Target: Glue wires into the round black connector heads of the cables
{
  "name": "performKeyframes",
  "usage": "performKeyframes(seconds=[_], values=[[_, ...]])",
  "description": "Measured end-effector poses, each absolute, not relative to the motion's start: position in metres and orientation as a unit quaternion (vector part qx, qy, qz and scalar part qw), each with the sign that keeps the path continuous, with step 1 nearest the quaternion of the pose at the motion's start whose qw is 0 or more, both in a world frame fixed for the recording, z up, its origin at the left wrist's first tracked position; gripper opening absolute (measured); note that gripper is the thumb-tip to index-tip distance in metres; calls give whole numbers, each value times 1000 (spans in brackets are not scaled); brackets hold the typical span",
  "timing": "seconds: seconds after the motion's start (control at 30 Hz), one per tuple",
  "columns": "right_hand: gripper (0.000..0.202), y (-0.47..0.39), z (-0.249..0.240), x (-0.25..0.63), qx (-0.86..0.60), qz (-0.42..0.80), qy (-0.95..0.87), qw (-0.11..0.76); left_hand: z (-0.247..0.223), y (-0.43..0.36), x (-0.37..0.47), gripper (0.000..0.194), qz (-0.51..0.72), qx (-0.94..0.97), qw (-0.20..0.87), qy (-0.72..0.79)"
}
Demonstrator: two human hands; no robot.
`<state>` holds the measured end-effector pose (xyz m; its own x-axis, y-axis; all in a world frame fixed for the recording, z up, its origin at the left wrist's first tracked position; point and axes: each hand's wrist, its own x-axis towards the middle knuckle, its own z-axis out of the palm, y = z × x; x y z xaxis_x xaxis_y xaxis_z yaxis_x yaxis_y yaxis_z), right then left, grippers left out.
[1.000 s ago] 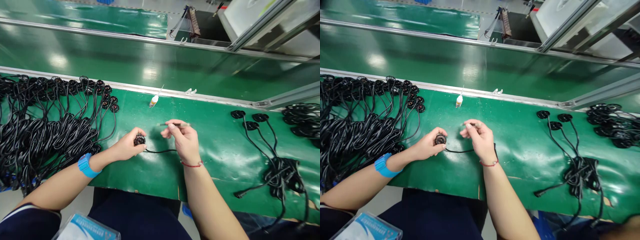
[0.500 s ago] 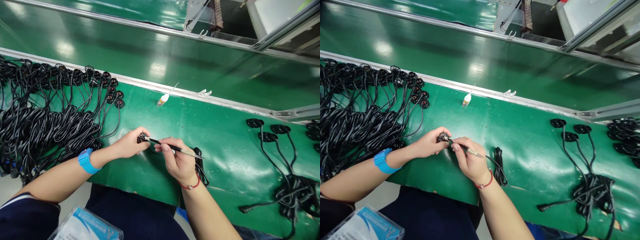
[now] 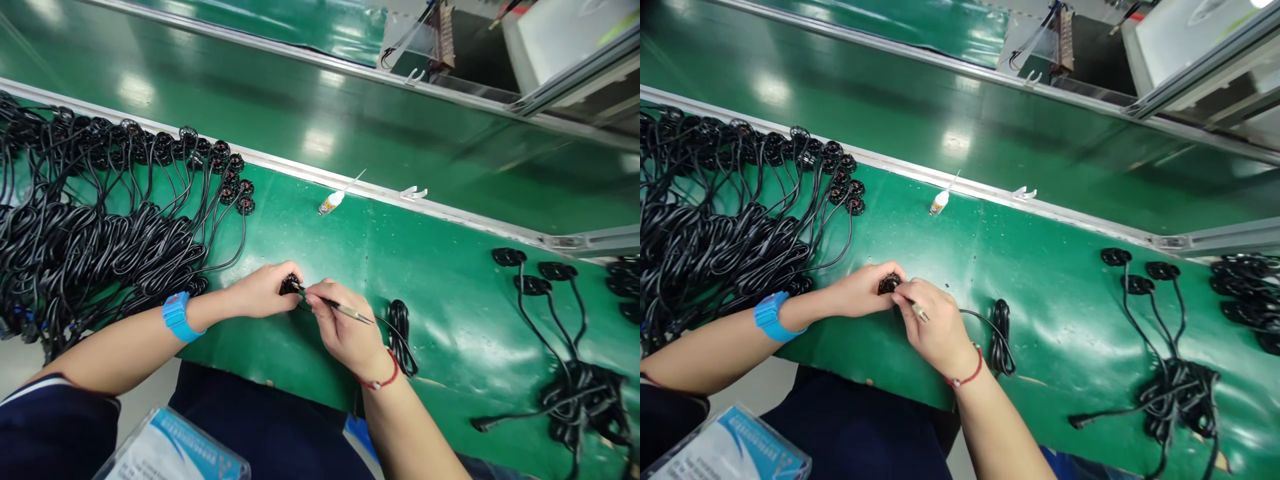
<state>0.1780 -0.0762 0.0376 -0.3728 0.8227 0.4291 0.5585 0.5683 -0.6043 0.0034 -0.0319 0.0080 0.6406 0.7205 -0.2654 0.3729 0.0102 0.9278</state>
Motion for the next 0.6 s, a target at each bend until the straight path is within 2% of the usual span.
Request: performKeyframes(seconds=[0.1, 0.27, 0.33, 0.6], values=[[12, -76, 34, 181, -431, 199, -791, 386, 8, -31, 3, 18, 155, 685, 593, 394], [11, -83, 23, 188, -443, 229, -703, 507, 6, -31, 3, 21, 154, 628, 649, 400], [13, -85, 20, 188, -442, 237, -683, 531, 6, -31, 3, 23, 153, 608, 670, 397], [10, -84, 25, 177, -441, 224, -743, 450, 10, -30, 6, 19, 161, 599, 674, 402]])
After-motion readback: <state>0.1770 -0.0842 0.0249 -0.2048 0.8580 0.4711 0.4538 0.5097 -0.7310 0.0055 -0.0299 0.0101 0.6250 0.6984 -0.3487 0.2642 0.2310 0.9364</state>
